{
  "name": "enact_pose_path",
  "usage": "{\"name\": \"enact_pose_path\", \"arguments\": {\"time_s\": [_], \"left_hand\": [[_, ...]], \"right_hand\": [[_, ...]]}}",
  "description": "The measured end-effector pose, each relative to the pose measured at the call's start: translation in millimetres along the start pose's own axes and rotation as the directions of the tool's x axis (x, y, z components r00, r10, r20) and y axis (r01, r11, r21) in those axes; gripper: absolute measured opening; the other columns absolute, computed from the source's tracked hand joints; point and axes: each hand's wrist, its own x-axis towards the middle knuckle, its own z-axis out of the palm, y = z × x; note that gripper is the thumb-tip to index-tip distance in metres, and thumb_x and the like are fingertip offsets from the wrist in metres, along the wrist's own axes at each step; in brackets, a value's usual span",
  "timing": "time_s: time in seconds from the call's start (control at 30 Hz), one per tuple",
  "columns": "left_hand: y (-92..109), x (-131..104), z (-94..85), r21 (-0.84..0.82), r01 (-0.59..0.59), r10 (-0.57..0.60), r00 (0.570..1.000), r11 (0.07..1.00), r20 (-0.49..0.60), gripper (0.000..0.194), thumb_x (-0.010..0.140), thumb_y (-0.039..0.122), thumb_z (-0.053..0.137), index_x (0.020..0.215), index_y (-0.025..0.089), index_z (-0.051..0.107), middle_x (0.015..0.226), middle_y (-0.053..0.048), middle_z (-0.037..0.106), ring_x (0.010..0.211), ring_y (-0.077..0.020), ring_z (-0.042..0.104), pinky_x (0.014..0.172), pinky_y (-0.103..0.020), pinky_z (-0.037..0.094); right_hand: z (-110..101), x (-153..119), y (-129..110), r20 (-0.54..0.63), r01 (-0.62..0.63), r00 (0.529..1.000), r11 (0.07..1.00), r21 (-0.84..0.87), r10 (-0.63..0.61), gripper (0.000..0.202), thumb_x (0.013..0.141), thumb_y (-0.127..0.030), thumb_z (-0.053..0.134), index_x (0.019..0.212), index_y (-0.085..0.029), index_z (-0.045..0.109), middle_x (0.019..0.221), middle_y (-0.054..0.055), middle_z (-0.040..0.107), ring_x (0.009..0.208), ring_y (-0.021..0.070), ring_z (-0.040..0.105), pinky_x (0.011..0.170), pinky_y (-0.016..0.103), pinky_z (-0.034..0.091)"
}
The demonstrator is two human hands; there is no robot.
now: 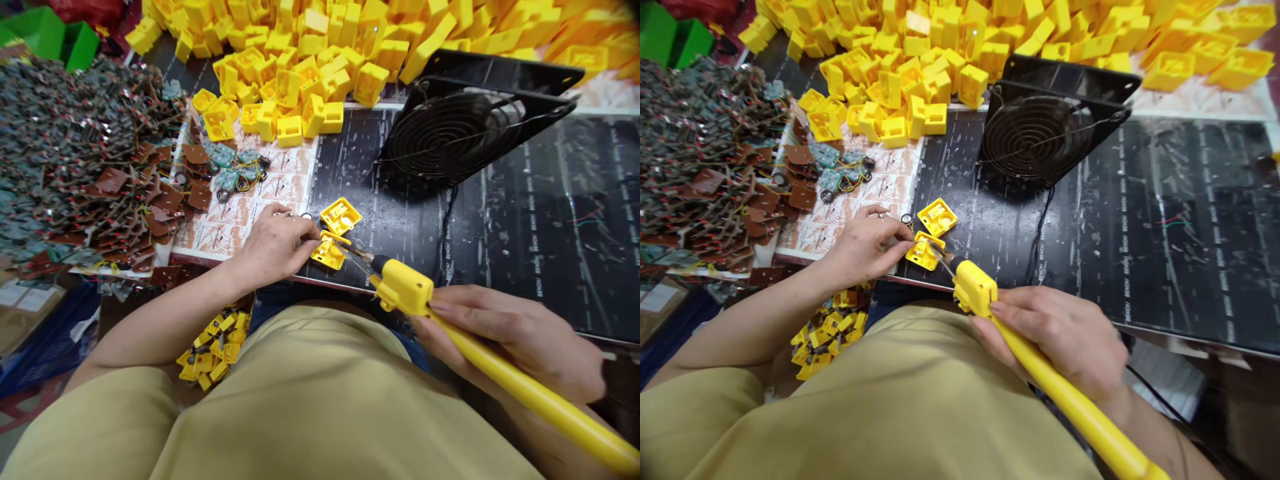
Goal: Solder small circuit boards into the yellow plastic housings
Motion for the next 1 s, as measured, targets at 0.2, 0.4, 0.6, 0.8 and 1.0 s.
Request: {"name": "enact_pose_path", "arguments": {"time_s": [0.2, 0.4, 0.6, 0.8, 1.0], "left_hand": [[-0.1, -0.4, 0.9, 0.054, -0.014, 0.014, 1.0, 0.998, -0.008, 0.016, 0.085, 0.026, 0.056, 0.086, 0.018, 0.07, 0.078, -0.001, 0.074, 0.074, -0.0169, 0.066, 0.101, -0.041, 0.038], [0.8, 2.3, -0.9, 0.074, -0.013, 0.012, 1.0, 0.997, 0.014, 0.017, 0.085, 0.026, 0.054, 0.085, 0.019, 0.07, 0.081, -0.001, 0.075, 0.076, -0.0175, 0.068, 0.101, -0.042, 0.038], [2.7, 4.4, -4.0, 0.078, -0.012, 0.008, 0.999, 0.997, 0.042, 0.018, 0.085, 0.026, 0.054, 0.084, 0.018, 0.07, 0.078, -0.002, 0.074, 0.075, -0.0177, 0.067, 0.098, -0.041, 0.04], [4.4, 5.8, -5.8, 0.096, -0.011, 0.007, 0.999, 0.995, 0.045, 0.018, 0.084, 0.025, 0.053, 0.084, 0.019, 0.07, 0.08, -0.002, 0.075, 0.078, -0.0182, 0.068, 0.095, -0.04, 0.041], [3.3, 5.2, -5.5, 0.097, -0.023, 0.017, 0.998, 0.995, 0.057, 0.018, 0.085, 0.026, 0.052, 0.084, 0.017, 0.069, 0.083, -0.003, 0.075, 0.081, -0.0204, 0.069, 0.092, -0.04, 0.042]], "right_hand": [[3.6, 16.8, -3.2, 0.004, 0.126, 0.992, 0.989, -0.078, -0.126, 0.021, 0.095, -0.028, 0.056, 0.076, -0.019, 0.059, 0.069, 0.003, 0.067, 0.059, 0.0119, 0.066, 0.057, 0.017, 0.056], [0.5, 20.7, -5.4, -0.02, 0.198, 0.98, 0.978, -0.069, -0.199, 0.011, 0.088, -0.022, 0.065, 0.083, -0.02, 0.056, 0.072, 0.0, 0.067, 0.061, 0.0097, 0.065, 0.058, 0.016, 0.054], [-6.8, 8.0, 1.5, 0.007, 0.05, 0.999, 0.995, -0.081, -0.05, 0.023, 0.096, -0.034, 0.054, 0.079, -0.019, 0.061, 0.071, 0.003, 0.067, 0.065, 0.0083, 0.065, 0.059, 0.015, 0.053], [-8.6, 14.0, 0.9, 0.031, 0.083, 0.996, 0.991, -0.109, -0.08, 0.026, 0.097, -0.033, 0.052, 0.078, -0.019, 0.061, 0.071, 0.004, 0.067, 0.064, 0.0083, 0.065, 0.059, 0.014, 0.053], [-2.4, 23.5, 2.0, 0.026, 0.264, 0.964, 0.959, -0.103, -0.263, 0.012, 0.09, -0.022, 0.064, 0.081, -0.017, 0.056, 0.073, 0.002, 0.067, 0.063, 0.0084, 0.065, 0.062, 0.015, 0.055]]}}
